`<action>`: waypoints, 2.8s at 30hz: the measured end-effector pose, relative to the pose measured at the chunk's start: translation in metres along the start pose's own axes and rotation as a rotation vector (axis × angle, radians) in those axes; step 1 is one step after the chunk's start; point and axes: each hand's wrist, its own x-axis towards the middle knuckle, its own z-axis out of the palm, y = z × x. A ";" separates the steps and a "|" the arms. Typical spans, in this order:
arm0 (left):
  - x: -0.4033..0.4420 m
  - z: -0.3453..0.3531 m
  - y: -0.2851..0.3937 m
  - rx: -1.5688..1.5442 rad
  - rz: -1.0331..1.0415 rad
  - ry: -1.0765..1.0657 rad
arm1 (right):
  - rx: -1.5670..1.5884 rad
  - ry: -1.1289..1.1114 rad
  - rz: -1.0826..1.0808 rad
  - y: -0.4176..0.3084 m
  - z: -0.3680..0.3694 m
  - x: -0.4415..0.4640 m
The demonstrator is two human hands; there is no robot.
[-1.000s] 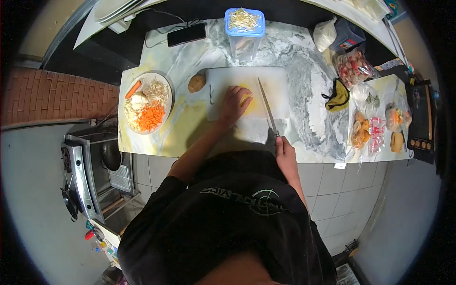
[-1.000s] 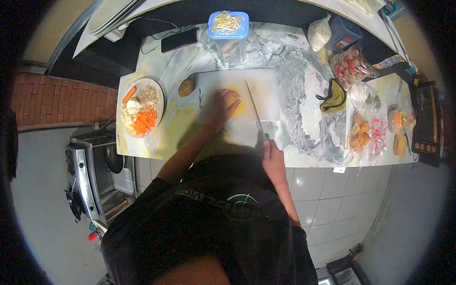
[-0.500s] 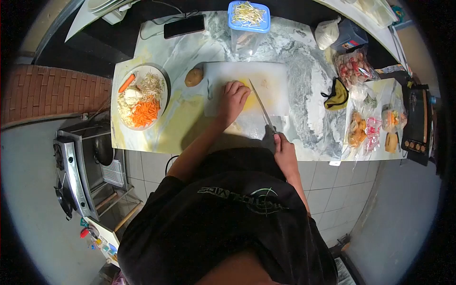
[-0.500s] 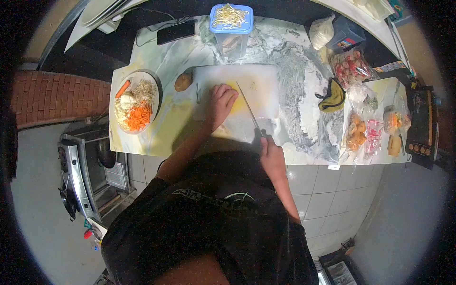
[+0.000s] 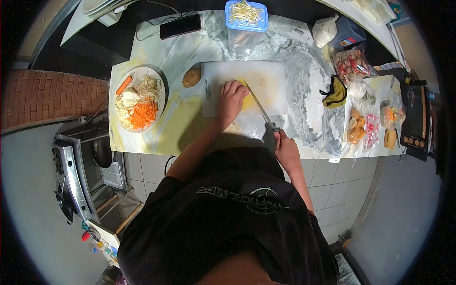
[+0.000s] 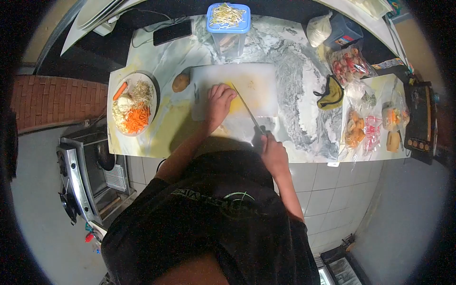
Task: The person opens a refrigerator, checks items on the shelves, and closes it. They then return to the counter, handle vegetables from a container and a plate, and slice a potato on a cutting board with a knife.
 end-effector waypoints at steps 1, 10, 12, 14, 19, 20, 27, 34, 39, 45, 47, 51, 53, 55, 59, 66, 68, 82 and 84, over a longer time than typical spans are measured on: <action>0.000 -0.001 0.001 0.016 0.009 -0.007 | -0.001 0.003 0.000 0.001 0.001 0.003; -0.002 -0.002 0.000 -0.027 0.006 0.052 | -0.138 0.110 -0.029 -0.009 0.013 0.004; -0.001 -0.003 -0.002 -0.087 -0.001 0.119 | -0.129 0.116 -0.010 -0.009 0.015 0.003; -0.003 -0.013 -0.009 -0.030 -0.038 0.097 | -0.127 0.140 -0.020 -0.010 0.016 -0.001; -0.009 -0.064 -0.028 -0.080 -0.070 0.179 | -0.091 0.162 -0.057 -0.003 0.021 -0.001; -0.009 -0.075 -0.030 -0.087 -0.092 0.211 | -0.067 0.170 -0.029 0.000 0.021 0.001; -0.016 -0.156 -0.051 -0.073 -0.282 0.341 | 0.135 0.267 -0.054 0.016 0.018 0.000; -0.012 -0.216 -0.077 -0.165 -0.376 0.491 | 0.319 0.236 -0.152 0.001 0.018 0.003; 0.075 -0.219 -0.026 -0.115 -0.077 0.400 | 0.374 0.151 -0.130 -0.003 0.015 0.008; 0.190 -0.172 0.005 -0.261 0.219 0.118 | 0.383 0.189 -0.153 0.001 0.014 0.005; 0.217 -0.157 0.016 -0.131 0.290 0.077 | 0.413 0.172 -0.111 0.005 0.014 0.002; 0.253 -0.131 0.014 -0.159 0.310 -0.046 | 0.463 0.168 -0.032 0.008 0.010 -0.006; 0.258 -0.122 0.010 -0.106 0.357 -0.068 | 0.481 0.166 0.011 0.012 0.012 -0.007; 0.252 -0.116 0.001 -0.008 0.425 -0.035 | 0.502 0.191 0.002 0.022 0.021 -0.003; 0.202 -0.143 -0.004 -0.125 0.289 0.158 | 0.499 0.196 0.015 0.025 0.021 -0.001; 0.063 -0.218 -0.103 0.117 -0.091 0.318 | 0.538 0.129 -0.048 0.021 0.029 0.004; 0.019 -0.235 -0.134 0.264 -0.283 0.379 | 0.530 0.062 -0.050 0.010 0.026 0.005; -0.069 -0.245 -0.145 0.605 -0.387 0.192 | 0.467 -0.027 -0.189 -0.012 0.025 0.027; -0.066 -0.237 -0.150 0.636 -0.426 0.191 | 0.471 -0.012 -0.185 -0.012 0.021 0.025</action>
